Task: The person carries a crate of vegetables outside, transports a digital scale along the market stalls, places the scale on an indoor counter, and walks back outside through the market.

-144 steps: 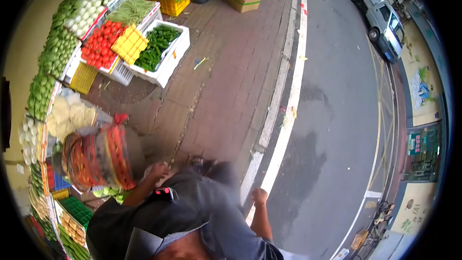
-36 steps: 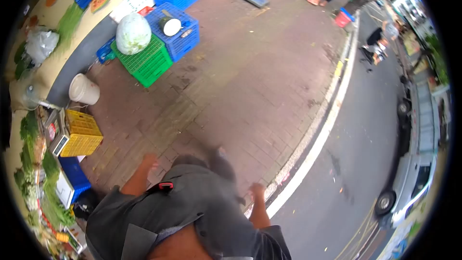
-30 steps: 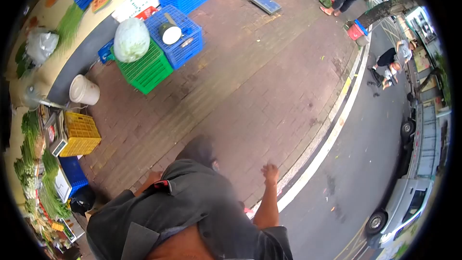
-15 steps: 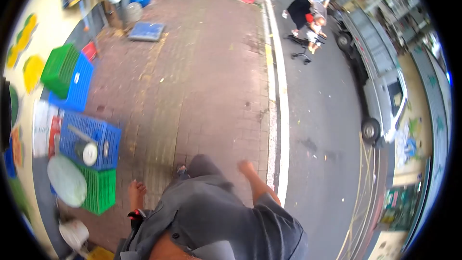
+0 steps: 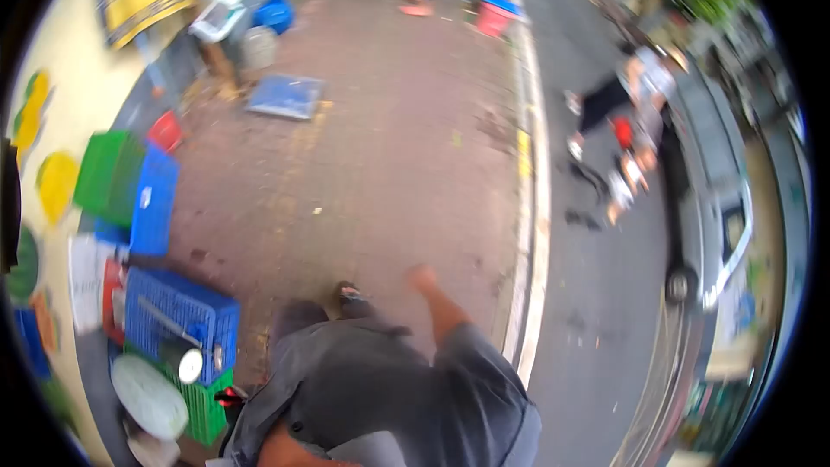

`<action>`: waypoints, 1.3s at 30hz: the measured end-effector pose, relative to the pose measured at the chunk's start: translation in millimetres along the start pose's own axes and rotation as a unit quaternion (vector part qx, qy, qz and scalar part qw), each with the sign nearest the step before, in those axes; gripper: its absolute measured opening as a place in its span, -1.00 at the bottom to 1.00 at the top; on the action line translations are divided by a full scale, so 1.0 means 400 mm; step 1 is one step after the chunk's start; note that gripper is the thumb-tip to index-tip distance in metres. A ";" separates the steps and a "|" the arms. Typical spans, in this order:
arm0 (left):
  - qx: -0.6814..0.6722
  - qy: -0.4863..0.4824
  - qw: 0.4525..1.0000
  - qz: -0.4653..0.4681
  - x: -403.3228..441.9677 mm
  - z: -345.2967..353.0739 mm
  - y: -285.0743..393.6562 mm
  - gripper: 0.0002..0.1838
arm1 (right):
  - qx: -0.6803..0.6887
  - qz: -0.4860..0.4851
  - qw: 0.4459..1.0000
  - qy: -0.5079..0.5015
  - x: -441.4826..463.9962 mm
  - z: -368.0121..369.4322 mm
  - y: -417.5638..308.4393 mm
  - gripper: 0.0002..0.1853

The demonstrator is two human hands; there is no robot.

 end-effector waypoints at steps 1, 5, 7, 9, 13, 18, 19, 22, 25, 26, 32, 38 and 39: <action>0.018 0.005 1.000 -0.013 0.011 -0.012 0.035 -0.71 | -0.067 -0.064 0.993 0.078 0.087 -0.085 -0.051 -0.79; 0.072 0.031 0.997 -0.026 0.140 -0.057 0.173 -0.67 | 0.321 0.034 0.937 0.132 0.409 -0.319 -0.189 -0.75; 0.083 0.090 0.990 0.074 0.232 -0.158 0.293 -0.64 | 0.380 0.019 0.921 0.086 0.580 -0.439 -0.319 -0.72; -0.057 0.107 0.990 0.074 0.268 -0.283 0.341 -0.63 | 0.444 -0.007 0.896 0.002 0.650 -0.499 -0.428 -0.69; -0.589 0.019 0.780 -0.212 0.431 -0.480 0.481 -0.67 | 0.289 -0.044 0.956 -0.007 0.769 -0.680 -0.596 -0.64; -0.686 0.138 0.691 -0.180 0.609 -0.906 0.666 -0.68 | 0.336 -0.069 0.939 -0.006 0.982 -0.911 -0.836 -0.63; -0.694 0.165 0.682 -0.161 0.631 -0.981 0.701 -0.69 | 0.344 -0.062 0.937 -0.010 1.052 -0.950 -0.887 -0.62; -0.716 0.208 0.654 -0.128 0.698 -1.087 0.694 -0.63 | 0.418 -0.049 0.906 -0.046 1.240 -1.019 -1.017 -0.55; -0.725 0.253 0.609 -0.198 0.693 -1.107 0.721 -0.63 | 0.540 -0.027 0.831 -0.134 1.387 -1.156 -1.190 -0.38; -0.722 0.239 0.604 -0.238 0.702 -1.088 0.726 -0.63 | 0.582 -0.029 0.802 -0.130 1.462 -1.218 -1.251 -0.32; -0.724 0.181 0.521 -0.415 0.673 -0.865 0.848 -0.63 | 0.704 0.026 0.688 -0.173 1.896 -1.427 -1.546 -0.01; -0.720 0.161 0.508 -0.444 0.736 -0.969 1.027 -0.60 | 0.798 0.024 0.563 -0.215 2.173 -1.509 -1.739 -0.05; -0.715 0.161 0.516 -0.444 0.753 -1.015 1.055 -0.61 | 0.802 0.011 0.562 -0.202 2.166 -1.533 -1.777 -0.08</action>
Point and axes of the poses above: each hand's wrist, its own x-axis towards the middle knuckle, its own z-axis out of the palm, y = z × x, the point moved 6 cm from there along x, towards the middle knuckle, and after that the axes turned 1 degree about z, right-handed, at the moved point
